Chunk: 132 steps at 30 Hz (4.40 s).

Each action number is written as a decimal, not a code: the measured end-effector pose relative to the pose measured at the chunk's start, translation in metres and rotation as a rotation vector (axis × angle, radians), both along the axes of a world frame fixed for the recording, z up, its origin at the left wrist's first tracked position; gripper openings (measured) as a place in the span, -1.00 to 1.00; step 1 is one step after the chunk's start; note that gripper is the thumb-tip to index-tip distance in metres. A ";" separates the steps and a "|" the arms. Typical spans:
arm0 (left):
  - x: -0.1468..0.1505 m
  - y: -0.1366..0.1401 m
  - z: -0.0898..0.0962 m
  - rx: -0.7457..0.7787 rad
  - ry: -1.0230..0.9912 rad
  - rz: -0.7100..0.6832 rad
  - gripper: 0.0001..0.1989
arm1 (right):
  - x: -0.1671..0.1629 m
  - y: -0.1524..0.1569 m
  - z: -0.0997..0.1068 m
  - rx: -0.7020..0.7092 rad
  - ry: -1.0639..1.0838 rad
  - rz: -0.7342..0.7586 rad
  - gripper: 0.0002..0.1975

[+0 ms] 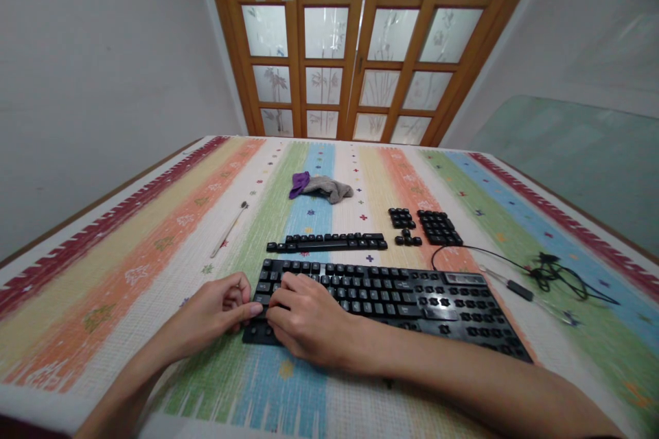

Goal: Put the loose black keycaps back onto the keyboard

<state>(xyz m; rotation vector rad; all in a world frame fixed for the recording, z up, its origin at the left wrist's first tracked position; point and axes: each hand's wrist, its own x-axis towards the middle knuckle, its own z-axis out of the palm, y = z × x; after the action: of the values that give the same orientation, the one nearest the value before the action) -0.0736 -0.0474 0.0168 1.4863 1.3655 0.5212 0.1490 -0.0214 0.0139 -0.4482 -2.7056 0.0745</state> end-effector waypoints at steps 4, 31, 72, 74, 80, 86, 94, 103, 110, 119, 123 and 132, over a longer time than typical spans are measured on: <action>0.003 0.000 0.003 -0.018 -0.026 -0.015 -0.56 | 0.000 0.000 0.000 0.022 0.018 0.012 -0.84; 0.000 0.004 0.004 0.096 0.194 -0.082 -0.56 | -0.007 0.001 0.002 -0.201 0.048 -0.022 -0.86; 0.026 0.141 0.013 0.563 0.472 -0.283 -0.75 | 0.001 0.117 0.003 -0.268 0.008 -0.464 -0.81; 0.025 0.143 0.011 0.547 0.472 -0.298 -0.75 | 0.000 0.118 0.002 -0.262 -0.009 -0.472 -0.80; 0.023 0.140 0.011 0.527 0.438 -0.275 -0.72 | -0.005 0.122 -0.001 -0.266 -0.039 -0.451 -0.83; 0.016 0.118 0.030 0.555 0.371 -0.218 -0.67 | -0.006 0.121 0.006 -0.281 -0.004 -0.438 -0.86; 0.016 0.031 0.049 0.557 0.284 -0.337 -0.80 | 0.016 0.078 0.026 -0.283 0.135 -0.222 -0.87; 0.025 -0.011 0.018 0.655 0.290 -0.362 -0.88 | 0.039 0.007 0.014 -0.240 0.135 0.029 -0.81; 0.030 -0.016 0.008 0.807 0.344 -0.322 -0.86 | 0.037 -0.004 -0.002 -0.128 0.092 0.010 -0.78; 0.030 -0.018 0.004 0.970 0.324 -0.340 -0.80 | 0.037 -0.009 -0.009 0.010 0.121 -0.026 -0.81; 0.030 -0.019 0.006 0.965 0.337 -0.356 -0.81 | 0.036 -0.009 -0.011 0.052 0.146 -0.021 -0.83; 0.030 -0.019 0.006 0.990 0.392 -0.383 -0.80 | 0.038 -0.011 -0.006 0.004 0.138 -0.030 -0.84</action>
<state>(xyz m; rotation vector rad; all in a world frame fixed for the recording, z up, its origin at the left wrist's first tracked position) -0.0437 -0.0668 0.0232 2.7035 1.0763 0.7274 0.1870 -0.0327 0.0081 -0.4646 -2.5627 0.0890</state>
